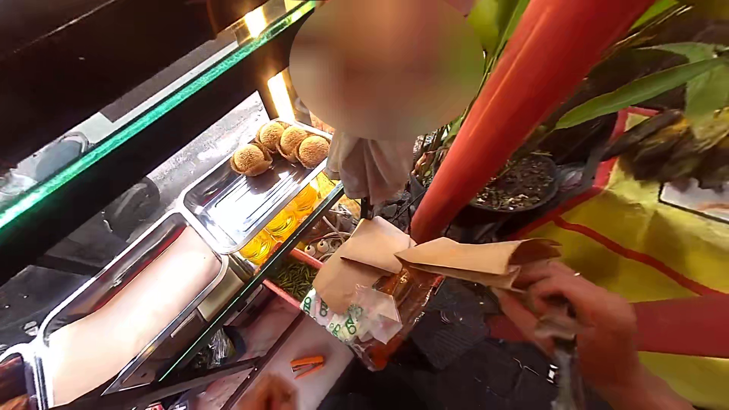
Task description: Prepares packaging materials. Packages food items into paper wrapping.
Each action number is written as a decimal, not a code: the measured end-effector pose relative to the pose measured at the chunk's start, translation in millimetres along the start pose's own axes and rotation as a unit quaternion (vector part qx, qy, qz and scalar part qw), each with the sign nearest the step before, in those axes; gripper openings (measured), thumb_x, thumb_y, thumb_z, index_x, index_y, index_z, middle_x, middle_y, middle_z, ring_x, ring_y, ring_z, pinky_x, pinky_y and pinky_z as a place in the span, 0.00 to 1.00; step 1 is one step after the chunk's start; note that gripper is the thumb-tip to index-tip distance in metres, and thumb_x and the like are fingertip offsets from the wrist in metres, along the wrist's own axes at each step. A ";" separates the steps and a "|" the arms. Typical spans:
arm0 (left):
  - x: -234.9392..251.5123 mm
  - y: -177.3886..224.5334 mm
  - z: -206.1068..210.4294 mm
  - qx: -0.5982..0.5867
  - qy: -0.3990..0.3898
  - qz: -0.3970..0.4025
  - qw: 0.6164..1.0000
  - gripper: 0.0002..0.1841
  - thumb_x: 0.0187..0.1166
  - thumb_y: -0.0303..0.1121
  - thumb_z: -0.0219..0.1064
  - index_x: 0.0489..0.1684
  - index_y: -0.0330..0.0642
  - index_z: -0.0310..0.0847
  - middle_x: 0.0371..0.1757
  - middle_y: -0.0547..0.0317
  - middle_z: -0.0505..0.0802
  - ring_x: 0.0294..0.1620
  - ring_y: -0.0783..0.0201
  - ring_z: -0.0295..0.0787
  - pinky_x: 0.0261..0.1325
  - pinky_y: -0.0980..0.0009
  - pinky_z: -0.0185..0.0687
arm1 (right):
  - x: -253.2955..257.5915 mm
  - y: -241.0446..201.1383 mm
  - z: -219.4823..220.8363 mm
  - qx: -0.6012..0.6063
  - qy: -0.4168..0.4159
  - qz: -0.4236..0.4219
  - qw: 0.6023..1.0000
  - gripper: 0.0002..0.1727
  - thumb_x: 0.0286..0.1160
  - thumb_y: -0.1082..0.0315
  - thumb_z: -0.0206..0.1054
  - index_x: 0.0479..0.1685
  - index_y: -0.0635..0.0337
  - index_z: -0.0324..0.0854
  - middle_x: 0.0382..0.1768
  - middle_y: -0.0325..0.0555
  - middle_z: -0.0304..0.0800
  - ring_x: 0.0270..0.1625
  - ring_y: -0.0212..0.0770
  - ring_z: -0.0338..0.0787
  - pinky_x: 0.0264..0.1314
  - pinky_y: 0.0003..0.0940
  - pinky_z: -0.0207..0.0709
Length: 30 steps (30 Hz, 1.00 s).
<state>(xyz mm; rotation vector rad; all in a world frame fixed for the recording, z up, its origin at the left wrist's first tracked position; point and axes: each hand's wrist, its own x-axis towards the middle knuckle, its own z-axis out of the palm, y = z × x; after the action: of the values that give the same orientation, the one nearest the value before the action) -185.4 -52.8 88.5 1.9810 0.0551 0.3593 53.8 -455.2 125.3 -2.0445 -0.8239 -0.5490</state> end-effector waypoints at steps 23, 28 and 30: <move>224.8 -7.4 148.9 0.369 -0.215 -0.107 0.898 0.16 0.73 0.52 0.72 0.46 0.51 0.90 0.44 0.55 0.95 0.50 0.50 0.92 0.52 0.41 0.85 | 83.3 9.7 62.7 -0.086 -0.287 -0.125 0.946 0.06 0.57 0.68 0.77 0.30 0.53 0.85 0.32 0.38 0.87 0.42 0.42 0.89 0.46 0.42 0.87; 207.6 -12.7 146.4 0.324 -0.191 -0.123 0.918 0.18 0.75 0.56 0.68 0.46 0.52 0.89 0.42 0.61 0.94 0.48 0.57 0.91 0.51 0.47 0.86 | 56.9 29.0 99.9 -0.080 -0.315 -0.121 0.938 0.08 0.58 0.72 0.79 0.31 0.56 0.85 0.34 0.41 0.88 0.46 0.44 0.91 0.53 0.44 0.88; 195.6 -20.6 143.8 0.283 -0.179 -0.104 0.936 0.20 0.77 0.59 0.66 0.48 0.54 0.89 0.43 0.66 0.94 0.49 0.63 0.91 0.54 0.52 0.87 | 41.1 42.0 101.8 -0.061 -0.312 -0.112 0.942 0.06 0.58 0.73 0.76 0.30 0.55 0.84 0.34 0.40 0.88 0.45 0.42 0.90 0.52 0.42 0.89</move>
<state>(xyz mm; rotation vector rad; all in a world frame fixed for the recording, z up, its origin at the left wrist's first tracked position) 43.2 -131.6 59.1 2.5535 0.1472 -0.1865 120.6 -373.9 72.7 -2.2829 -1.4358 -0.0527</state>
